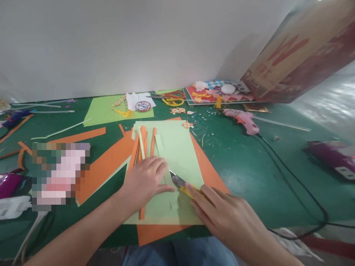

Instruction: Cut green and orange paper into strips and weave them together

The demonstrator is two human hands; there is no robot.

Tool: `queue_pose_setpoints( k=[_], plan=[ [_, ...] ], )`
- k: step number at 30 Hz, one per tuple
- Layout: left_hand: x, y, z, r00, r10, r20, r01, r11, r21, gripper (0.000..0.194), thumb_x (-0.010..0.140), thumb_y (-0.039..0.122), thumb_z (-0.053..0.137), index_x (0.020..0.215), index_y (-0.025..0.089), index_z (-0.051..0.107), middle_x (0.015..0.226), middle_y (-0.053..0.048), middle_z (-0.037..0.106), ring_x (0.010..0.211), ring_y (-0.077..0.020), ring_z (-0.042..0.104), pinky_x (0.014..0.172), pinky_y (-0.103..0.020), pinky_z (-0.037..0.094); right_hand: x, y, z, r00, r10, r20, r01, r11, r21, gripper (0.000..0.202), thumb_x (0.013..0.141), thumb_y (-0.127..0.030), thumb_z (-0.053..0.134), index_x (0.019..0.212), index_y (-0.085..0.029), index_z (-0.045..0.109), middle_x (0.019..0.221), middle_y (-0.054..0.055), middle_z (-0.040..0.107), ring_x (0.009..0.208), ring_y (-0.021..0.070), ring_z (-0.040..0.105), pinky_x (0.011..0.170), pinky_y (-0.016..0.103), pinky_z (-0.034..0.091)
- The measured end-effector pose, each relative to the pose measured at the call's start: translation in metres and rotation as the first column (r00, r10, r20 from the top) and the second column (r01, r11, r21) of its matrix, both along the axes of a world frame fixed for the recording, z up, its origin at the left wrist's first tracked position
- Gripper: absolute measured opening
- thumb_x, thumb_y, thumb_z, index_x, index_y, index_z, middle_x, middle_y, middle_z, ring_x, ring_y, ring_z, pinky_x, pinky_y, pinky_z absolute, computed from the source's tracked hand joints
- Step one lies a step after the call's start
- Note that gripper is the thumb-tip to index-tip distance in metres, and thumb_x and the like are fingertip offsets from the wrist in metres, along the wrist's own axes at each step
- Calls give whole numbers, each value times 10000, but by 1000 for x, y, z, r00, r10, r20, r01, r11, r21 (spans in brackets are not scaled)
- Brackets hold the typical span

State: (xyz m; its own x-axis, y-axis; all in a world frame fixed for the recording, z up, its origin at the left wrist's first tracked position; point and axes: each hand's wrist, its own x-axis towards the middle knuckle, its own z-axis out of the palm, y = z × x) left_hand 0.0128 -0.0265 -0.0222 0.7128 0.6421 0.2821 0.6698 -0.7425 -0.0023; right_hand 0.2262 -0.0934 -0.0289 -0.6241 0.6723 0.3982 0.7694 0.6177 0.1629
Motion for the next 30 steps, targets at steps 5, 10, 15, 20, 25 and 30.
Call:
queue_pose_setpoints(
  k=[5,10,15,20,25,30],
  plan=[
    [-4,3,-8,998,22,-52,-21,1000,23,748,783,664,448,1162,32,575,1246,-175,594,1168,-281,557,965,-390,474,0,0,-1,1000,-17,-15,17,1000,-5,318,906,-117,350,1044,-122,637,676,23,579,536,101,563,438,248,356],
    [-4,4,-9,998,8,-70,-5,999,38,720,815,648,414,1163,42,587,1252,-169,588,1173,-268,555,967,-383,475,1,3,-2,998,-56,-35,55,998,-8,307,911,-154,365,1065,-150,631,691,23,585,519,90,535,423,235,329],
    [-4,4,-9,998,11,-55,-10,1000,23,713,811,653,418,1158,56,597,1252,-169,587,1172,-267,556,968,-389,478,1,8,-1,998,-57,-9,57,998,-39,289,891,-163,411,1086,-150,623,691,23,583,543,103,558,429,238,345],
    [-4,4,-9,999,18,-38,-18,1000,-11,694,793,635,480,1179,68,592,1263,-170,580,1189,-283,539,986,-404,464,1,15,-3,997,-75,-7,75,997,-32,295,881,-159,424,1081,-156,642,713,26,602,534,98,557,419,242,335],
    [-4,4,-9,999,4,-33,-4,1000,2,663,806,625,472,1181,91,595,1265,-161,580,1187,-273,543,986,-384,466,-2,24,-5,994,-108,-17,108,994,-20,294,900,-182,420,1065,-179,663,711,21,615,518,77,535,425,233,305],
    [-4,3,-9,999,7,-53,-6,1000,19,683,811,623,465,1186,65,583,1256,-166,586,1183,-273,546,988,-382,465,-6,31,-4,991,-132,-19,132,991,-7,284,892,-188,441,1056,-188,673,686,11,613,481,75,513,415,254,260]
  ],
)
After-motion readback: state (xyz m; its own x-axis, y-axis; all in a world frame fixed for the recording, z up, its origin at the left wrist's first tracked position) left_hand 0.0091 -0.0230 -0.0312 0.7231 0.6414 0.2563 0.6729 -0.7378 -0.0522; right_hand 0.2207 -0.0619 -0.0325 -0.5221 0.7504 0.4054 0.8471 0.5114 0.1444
